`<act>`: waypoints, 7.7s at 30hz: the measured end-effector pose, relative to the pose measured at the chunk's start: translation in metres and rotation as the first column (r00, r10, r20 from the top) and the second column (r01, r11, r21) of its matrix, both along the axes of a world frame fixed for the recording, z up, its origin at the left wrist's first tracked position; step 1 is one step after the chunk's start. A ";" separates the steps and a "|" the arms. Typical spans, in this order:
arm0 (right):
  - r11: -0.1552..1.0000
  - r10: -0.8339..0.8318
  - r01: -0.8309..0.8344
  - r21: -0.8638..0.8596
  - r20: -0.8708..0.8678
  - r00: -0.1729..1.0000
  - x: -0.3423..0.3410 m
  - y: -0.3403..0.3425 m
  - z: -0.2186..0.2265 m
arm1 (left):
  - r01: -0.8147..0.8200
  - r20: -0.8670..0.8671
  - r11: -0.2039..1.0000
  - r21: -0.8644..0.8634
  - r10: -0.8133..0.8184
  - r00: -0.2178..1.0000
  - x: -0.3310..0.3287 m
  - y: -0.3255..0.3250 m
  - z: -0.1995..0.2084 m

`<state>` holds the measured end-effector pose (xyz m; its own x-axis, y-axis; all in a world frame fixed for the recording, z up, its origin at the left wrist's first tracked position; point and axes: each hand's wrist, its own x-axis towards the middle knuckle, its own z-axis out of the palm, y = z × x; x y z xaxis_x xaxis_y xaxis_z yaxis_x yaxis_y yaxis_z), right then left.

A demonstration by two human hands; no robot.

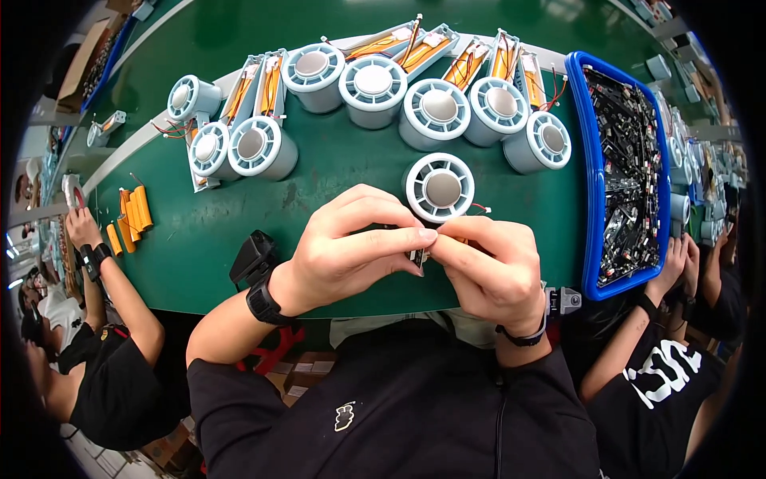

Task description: The person picks up a circuit board from a blue tray, connects it to the wires of a fan assembly by hand, and presses the board into the fan's handle. They then place the assembled fan onto the green table and pick up another fan assembly.

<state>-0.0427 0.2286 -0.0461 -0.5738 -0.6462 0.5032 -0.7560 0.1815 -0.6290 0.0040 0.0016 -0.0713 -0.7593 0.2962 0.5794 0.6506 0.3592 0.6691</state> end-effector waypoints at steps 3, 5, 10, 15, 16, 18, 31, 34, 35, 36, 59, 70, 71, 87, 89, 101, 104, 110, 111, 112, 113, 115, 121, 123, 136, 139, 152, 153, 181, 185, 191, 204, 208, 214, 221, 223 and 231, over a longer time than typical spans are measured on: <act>0.999 -0.007 0.008 -0.046 0.015 1.000 0.001 0.000 -0.001 | 0.002 -0.007 0.999 0.040 -0.002 1.000 -0.001 0.001 0.000; 0.997 -0.011 0.012 -0.070 0.021 1.000 0.002 0.000 -0.003 | 0.006 -0.015 0.999 0.039 -0.006 1.000 -0.003 0.001 0.000; 0.997 -0.063 0.061 -0.042 -0.050 0.997 0.003 -0.001 -0.004 | 0.003 -0.035 0.998 0.058 -0.001 0.999 -0.004 0.004 -0.001; 0.999 -0.051 0.052 0.006 -0.135 0.990 -0.001 0.002 -0.003 | -0.004 -0.042 0.998 0.057 0.006 0.999 -0.002 0.005 0.000; 0.998 -0.059 0.060 0.004 -0.157 0.986 -0.002 0.003 -0.003 | -0.004 -0.041 0.998 0.058 0.006 0.999 -0.003 0.005 0.001; 0.998 -0.054 0.057 0.015 -0.167 0.984 -0.002 0.003 -0.001 | 0.003 -0.041 0.998 0.058 0.000 0.999 -0.004 0.005 0.001; 0.991 -0.128 0.128 -0.027 -0.004 0.992 0.020 -0.003 0.004 | -0.072 -0.147 0.997 -0.040 0.065 0.987 0.003 0.007 0.001; 0.987 -0.153 0.155 -0.037 0.040 0.987 0.021 -0.008 0.003 | -0.082 -0.178 0.995 -0.051 0.072 0.981 0.001 0.006 0.002; 0.987 -0.152 0.155 -0.047 0.047 0.987 0.020 -0.010 0.002 | -0.088 -0.194 0.994 -0.057 0.076 0.978 0.001 0.006 0.002; 0.986 -0.151 0.154 -0.057 0.053 0.987 0.020 -0.011 0.000 | -0.088 -0.195 0.995 -0.054 0.076 0.978 0.001 0.006 0.001; 0.871 -0.253 0.467 -0.152 0.675 0.693 0.025 0.001 -0.010 | -0.095 -0.162 0.991 -0.091 0.080 0.984 0.001 0.010 0.001; 0.996 -0.066 0.078 -0.031 0.290 0.955 0.002 0.007 0.001 | -0.086 -0.009 0.992 -0.094 0.086 0.996 0.013 0.011 0.004; 0.999 -0.042 0.049 -0.021 0.260 0.965 0.001 0.006 0.001 | -0.092 -0.009 0.993 -0.079 0.092 0.996 0.014 0.011 0.004; 0.998 0.028 -0.029 0.060 0.026 0.999 -0.002 0.008 0.001 | -0.081 0.030 0.995 -0.052 0.083 0.996 0.021 0.016 0.008; 0.997 0.028 -0.029 0.067 0.013 1.000 0.000 0.007 0.003 | -0.090 0.034 0.994 -0.061 0.092 0.995 0.022 0.016 0.010; 0.998 0.035 -0.040 0.043 0.113 0.993 -0.004 0.010 -0.001 | -0.058 -0.039 0.997 -0.060 0.056 0.998 0.014 0.016 0.005; 0.999 0.033 -0.041 0.016 0.338 0.941 -0.002 0.008 0.003 | -0.058 -0.026 0.996 -0.072 0.057 0.998 0.016 0.015 0.006; 0.997 0.073 -0.063 -0.046 0.257 0.964 -0.003 0.007 -0.004 | -0.046 0.010 0.995 -0.086 0.047 0.999 0.018 0.015 0.007; 0.997 0.075 -0.065 -0.046 0.249 0.966 -0.003 0.007 -0.004 | -0.045 0.015 0.995 -0.093 0.046 0.999 0.019 0.015 0.007; 0.997 0.077 -0.068 -0.045 0.242 0.967 -0.003 0.007 -0.005 | -0.045 0.018 0.995 -0.093 0.047 0.999 0.019 0.015 0.006; 0.997 0.078 -0.069 -0.045 0.246 0.966 -0.002 0.006 -0.007 | -0.047 0.022 0.995 -0.089 0.049 0.999 0.020 0.015 0.005; 0.997 0.035 -0.025 -0.067 0.145 0.989 0.000 0.002 -0.010 | -0.049 0.026 0.995 -0.082 0.052 0.998 0.019 0.015 0.006; 0.995 -0.020 0.028 -0.092 0.087 0.996 0.004 0.001 -0.015 | -0.064 0.000 0.994 -0.086 0.065 0.998 0.017 0.014 0.003; 0.993 -0.013 0.023 -0.117 0.081 0.997 0.000 -0.001 -0.019 | -0.066 0.017 0.993 -0.096 0.067 0.998 0.014 0.013 0.005; 0.961 -0.092 0.127 -0.245 0.150 0.984 0.023 0.001 -0.029 | -0.089 -0.098 0.993 -0.075 0.082 0.992 0.022 0.019 -0.009; 0.962 -0.097 0.132 -0.241 0.153 0.983 0.030 0.004 -0.030 | -0.153 -0.066 0.987 -0.056 0.149 0.987 0.025 0.023 -0.006; 0.972 -0.029 0.051 -0.229 0.097 0.995 0.021 0.002 -0.029 | -0.154 -0.035 0.988 -0.013 0.153 0.988 0.017 0.017 -0.004; 0.974 -0.016 0.036 -0.225 0.091 0.996 0.018 0.002 -0.029 | -0.144 -0.037 0.990 -0.010 0.143 0.989 0.015 0.018 -0.003; 0.947 -0.165 0.190 -0.260 0.113 0.980 0.015 0.008 -0.017 | -0.191 -0.037 0.981 -0.014 0.191 0.981 0.007 0.022 0.005; 0.942 -0.209 0.247 -0.227 0.179 0.961 0.022 0.009 -0.018 | -0.218 -0.014 0.976 -0.018 0.218 0.976 0.013 0.019 -0.004; 0.954 -0.218 0.265 -0.142 0.277 0.936 0.030 0.012 -0.017 | -0.212 0.008 0.977 -0.015 0.212 0.977 0.015 0.020 -0.005; 0.982 -0.062 0.100 -0.157 0.230 0.971 0.025 0.045 -0.008 | -0.212 0.155 0.962 -0.172 0.239 0.958 0.021 0.025 0.026; 0.998 0.062 -0.052 -0.034 0.423 0.904 0.022 0.035 0.014 | -0.234 0.730 0.915 0.328 -0.089 0.678 0.017 0.045 0.048; 0.986 -0.075 -0.028 0.166 0.583 0.809 0.009 0.040 0.034 | 0.078 0.617 0.994 -0.081 -0.011 0.787 0.000 0.043 0.083; 0.924 0.013 -0.119 0.364 0.279 0.960 -0.013 0.039 0.039 | 0.023 -0.091 0.759 -0.651 -0.108 0.990 -0.043 0.045 0.071; 0.862 -0.067 -0.095 0.499 0.296 0.953 -0.006 0.040 0.056 | 0.106 -0.053 0.786 -0.609 -0.174 0.983 -0.052 0.041 0.056; 0.730 -0.230 0.216 0.648 -0.064 0.971 0.011 0.038 0.065 | 0.275 0.011 0.848 -0.453 -0.303 0.953 -0.059 0.027 0.039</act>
